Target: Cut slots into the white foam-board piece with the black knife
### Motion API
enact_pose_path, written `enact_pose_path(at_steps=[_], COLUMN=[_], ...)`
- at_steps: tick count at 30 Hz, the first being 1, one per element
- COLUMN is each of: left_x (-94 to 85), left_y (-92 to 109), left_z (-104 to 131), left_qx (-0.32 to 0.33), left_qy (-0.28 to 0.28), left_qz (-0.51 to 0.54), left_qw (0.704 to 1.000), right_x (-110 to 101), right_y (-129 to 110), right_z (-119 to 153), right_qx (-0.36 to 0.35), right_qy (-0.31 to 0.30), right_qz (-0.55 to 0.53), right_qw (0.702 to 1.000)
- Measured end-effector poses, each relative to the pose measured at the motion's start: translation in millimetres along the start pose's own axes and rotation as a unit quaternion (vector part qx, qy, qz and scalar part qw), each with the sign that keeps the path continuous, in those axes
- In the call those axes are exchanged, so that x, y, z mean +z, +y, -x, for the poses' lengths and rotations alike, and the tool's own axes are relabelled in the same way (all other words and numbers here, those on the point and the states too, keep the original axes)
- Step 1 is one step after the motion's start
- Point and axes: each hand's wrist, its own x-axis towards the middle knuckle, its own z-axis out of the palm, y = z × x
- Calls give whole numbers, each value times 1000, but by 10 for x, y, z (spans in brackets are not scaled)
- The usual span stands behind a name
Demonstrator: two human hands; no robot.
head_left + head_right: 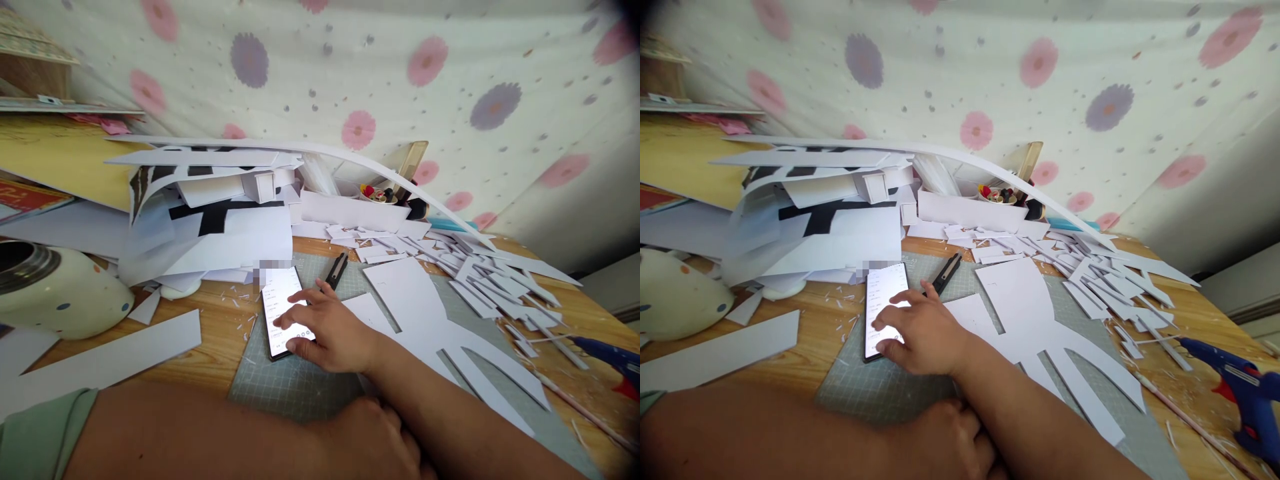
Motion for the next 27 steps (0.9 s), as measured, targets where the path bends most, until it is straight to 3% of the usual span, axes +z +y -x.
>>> enact_pose_path(at_steps=[5,8,18,23,25,27], left_x=[163,239,172,194,195,186], left_y=[5,13,24,25,25,25], left_z=[-3,-13,-4,-3,-1,3], left_qx=[0,0,-1,-1,-3,-4], left_qy=[92,133,107,106,110,112], left_qz=[-37,-42,-45,-39,-33,-35], left_qw=[995,990,993,994,993,993], right_x=[0,14,5,1,11,22], right_y=[126,180,176,103,109,148], right_z=[-6,-7,-13,-8,-12,-18], right_qx=[46,47,42,23,34,57], right_qy=[166,214,151,89,99,147], right_qz=[42,20,-36,-37,-8,17], right_qw=[984,976,987,995,994,987])
